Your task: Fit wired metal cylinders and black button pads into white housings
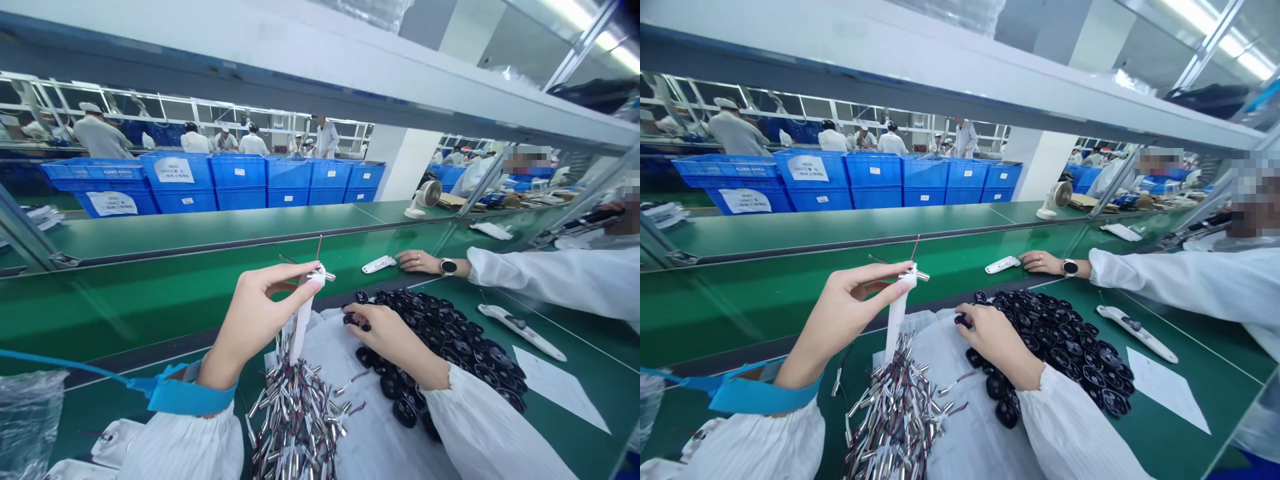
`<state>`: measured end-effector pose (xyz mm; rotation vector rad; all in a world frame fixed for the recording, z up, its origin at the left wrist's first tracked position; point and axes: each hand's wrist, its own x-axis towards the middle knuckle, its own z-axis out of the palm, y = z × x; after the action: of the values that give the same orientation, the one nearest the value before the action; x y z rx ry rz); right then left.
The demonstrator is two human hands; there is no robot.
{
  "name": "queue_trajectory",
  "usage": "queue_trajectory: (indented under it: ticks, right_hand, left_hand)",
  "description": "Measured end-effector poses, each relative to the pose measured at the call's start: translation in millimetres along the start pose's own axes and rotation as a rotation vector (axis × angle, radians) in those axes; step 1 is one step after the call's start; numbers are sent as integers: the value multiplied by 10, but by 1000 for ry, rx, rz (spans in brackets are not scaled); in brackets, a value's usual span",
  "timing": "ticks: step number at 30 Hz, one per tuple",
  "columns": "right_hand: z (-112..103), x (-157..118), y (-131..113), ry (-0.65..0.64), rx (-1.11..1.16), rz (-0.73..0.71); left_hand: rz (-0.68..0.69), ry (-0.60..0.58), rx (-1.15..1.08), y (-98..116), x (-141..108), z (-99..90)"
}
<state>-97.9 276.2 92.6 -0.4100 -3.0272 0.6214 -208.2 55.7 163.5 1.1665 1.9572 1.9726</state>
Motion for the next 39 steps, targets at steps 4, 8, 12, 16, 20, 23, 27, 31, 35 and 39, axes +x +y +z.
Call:
queue_trajectory:
  ticks: [4,8,12,16,20,23,27,31,35,39]
  right_hand:
    - [-343,82,-290,35,815,-158]
    - [-517,135,-613,-24,1365,-260]
    - [-520,141,-722,-30,1375,-294]
    - [-518,119,-656,-18,1319,-263]
    - [-566,84,-598,-3,1210,-210]
    - [-626,47,-621,46,1166,-250]
    - [-704,-1,-667,73,1092,-228]
    - [-732,-10,-646,91,1009,-264]
    - [-696,24,-621,10,1032,-255]
    - [-636,53,-665,-23,1118,-296]
  left_hand:
    - [64,27,41,2,-18,-37]
    - [201,50,100,17,-51,-86]
    - [332,75,171,21,-74,-109]
    - [440,68,219,23,-68,-80]
    - [443,28,234,48,-69,-41]
    - [407,20,243,50,-80,-7]
    - [399,15,256,12,-78,37]
    - [339,-22,278,-6,-67,39]
    - [300,-16,206,-2,-70,53]
    - [289,-14,158,-6,-64,74]
